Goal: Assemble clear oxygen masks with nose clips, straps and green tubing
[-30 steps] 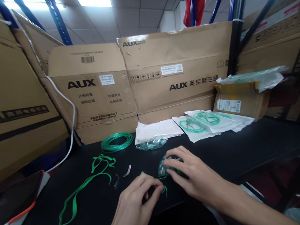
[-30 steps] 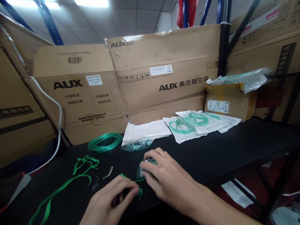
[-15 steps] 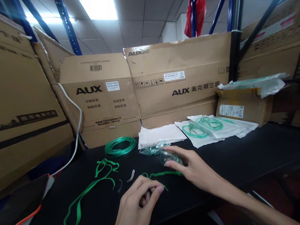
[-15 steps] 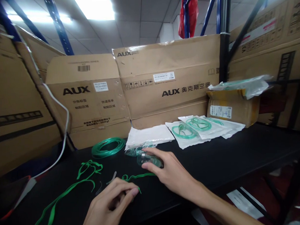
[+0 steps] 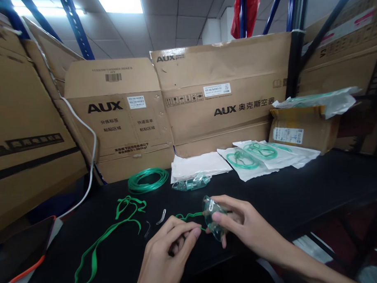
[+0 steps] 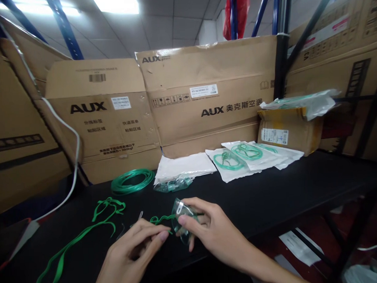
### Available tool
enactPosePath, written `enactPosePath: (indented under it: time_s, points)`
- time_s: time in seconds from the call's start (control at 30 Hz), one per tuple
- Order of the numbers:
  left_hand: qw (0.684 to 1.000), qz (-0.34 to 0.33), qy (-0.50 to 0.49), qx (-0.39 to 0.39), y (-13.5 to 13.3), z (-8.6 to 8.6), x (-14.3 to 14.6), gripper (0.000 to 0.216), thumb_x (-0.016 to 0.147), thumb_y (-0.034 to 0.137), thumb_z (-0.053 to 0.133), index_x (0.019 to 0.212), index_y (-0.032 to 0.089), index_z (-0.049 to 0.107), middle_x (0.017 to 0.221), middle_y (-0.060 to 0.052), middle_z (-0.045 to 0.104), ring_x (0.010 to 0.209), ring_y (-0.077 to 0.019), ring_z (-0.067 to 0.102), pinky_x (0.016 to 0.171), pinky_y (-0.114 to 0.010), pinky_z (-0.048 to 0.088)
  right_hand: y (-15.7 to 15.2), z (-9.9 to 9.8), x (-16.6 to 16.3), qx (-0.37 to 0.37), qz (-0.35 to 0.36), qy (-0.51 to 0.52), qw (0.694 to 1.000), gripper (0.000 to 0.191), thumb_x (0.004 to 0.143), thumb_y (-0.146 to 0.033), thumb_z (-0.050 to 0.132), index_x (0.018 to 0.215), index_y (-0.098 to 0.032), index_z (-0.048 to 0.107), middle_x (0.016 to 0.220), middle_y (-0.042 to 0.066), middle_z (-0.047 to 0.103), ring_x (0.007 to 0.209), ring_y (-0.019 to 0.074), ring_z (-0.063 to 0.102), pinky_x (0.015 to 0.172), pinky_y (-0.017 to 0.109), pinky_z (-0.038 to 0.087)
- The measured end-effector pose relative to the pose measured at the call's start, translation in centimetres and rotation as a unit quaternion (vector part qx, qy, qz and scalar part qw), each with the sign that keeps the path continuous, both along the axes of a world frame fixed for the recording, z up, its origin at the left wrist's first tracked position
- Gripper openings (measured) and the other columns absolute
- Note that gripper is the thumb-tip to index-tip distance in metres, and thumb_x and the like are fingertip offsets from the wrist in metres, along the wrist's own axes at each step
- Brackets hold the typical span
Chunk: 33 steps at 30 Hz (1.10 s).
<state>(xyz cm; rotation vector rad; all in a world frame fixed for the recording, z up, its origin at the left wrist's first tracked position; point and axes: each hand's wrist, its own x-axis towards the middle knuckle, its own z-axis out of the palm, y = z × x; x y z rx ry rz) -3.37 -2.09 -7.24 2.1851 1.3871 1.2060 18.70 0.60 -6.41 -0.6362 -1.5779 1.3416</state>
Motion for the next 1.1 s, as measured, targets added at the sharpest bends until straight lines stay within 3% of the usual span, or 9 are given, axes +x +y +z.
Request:
enactPosePath:
  time_s: [0.23, 0.37, 0.83, 1.0, 1.1]
  points:
    - [1.000, -0.005, 0.016, 0.024, -0.3, 0.3, 0.1, 0.019, 0.098, 0.036, 0.064, 0.097, 0.027, 0.081, 0.076, 0.002, 0.067, 0.060, -0.0120, 0.060, 0.056, -0.022, 0.050, -0.4, -0.5, -0.1, -0.006, -0.019, -0.046, 0.999, 0.038, 0.095, -0.045, 0.071, 0.126, -0.023, 0.069, 0.096, 0.002, 0.068, 0.061, 0.0089, 0.063, 0.060, 0.023, 0.057]
    - [1.000, -0.011, 0.019, 0.022, -0.5, 0.4, 0.2, 0.019, 0.098, 0.035, 0.063, 0.093, 0.027, 0.080, 0.075, 0.002, 0.067, 0.060, -0.0116, 0.059, 0.056, -0.021, 0.050, -0.4, -0.9, -0.3, 0.008, -0.038, -0.066, 0.997, 0.039, 0.094, -0.042, 0.071, 0.129, -0.024, 0.068, 0.088, 0.000, 0.068, 0.060, 0.0103, 0.062, 0.061, 0.024, 0.056]
    - [0.999, -0.031, -0.001, 0.027, -0.7, 0.4, 0.6, 0.015, 0.097, 0.031, 0.065, 0.099, 0.028, 0.080, 0.077, 0.002, 0.066, 0.059, -0.0108, 0.058, 0.054, -0.020, 0.047, -0.7, -0.2, -0.3, 0.016, -0.076, -0.086, 0.993, 0.038, 0.096, -0.041, 0.067, 0.129, -0.023, 0.069, 0.087, 0.001, 0.071, 0.063, 0.0125, 0.063, 0.063, 0.027, 0.056]
    - [0.999, -0.047, -0.018, 0.002, -0.9, 0.4, 0.9, 0.017, 0.098, 0.035, 0.065, 0.097, 0.028, 0.081, 0.078, 0.001, 0.066, 0.060, -0.0115, 0.058, 0.054, -0.020, 0.046, -1.2, 0.3, -0.2, 0.064, -0.124, -0.143, 0.980, 0.033, 0.095, -0.044, 0.068, 0.123, -0.028, 0.075, 0.100, 0.002, 0.077, 0.086, 0.0194, 0.068, 0.086, 0.034, 0.055]
    - [0.998, -0.051, -0.027, -0.023, -0.9, 0.2, 0.9, 0.019, 0.097, 0.038, 0.066, 0.098, 0.028, 0.082, 0.077, 0.001, 0.066, 0.059, -0.0118, 0.058, 0.053, -0.020, 0.045, -1.2, 0.5, -0.2, 0.072, -0.149, -0.170, 0.971, 0.030, 0.095, -0.043, 0.068, 0.120, -0.028, 0.077, 0.100, 0.003, 0.076, 0.083, 0.0193, 0.065, 0.083, 0.035, 0.053]
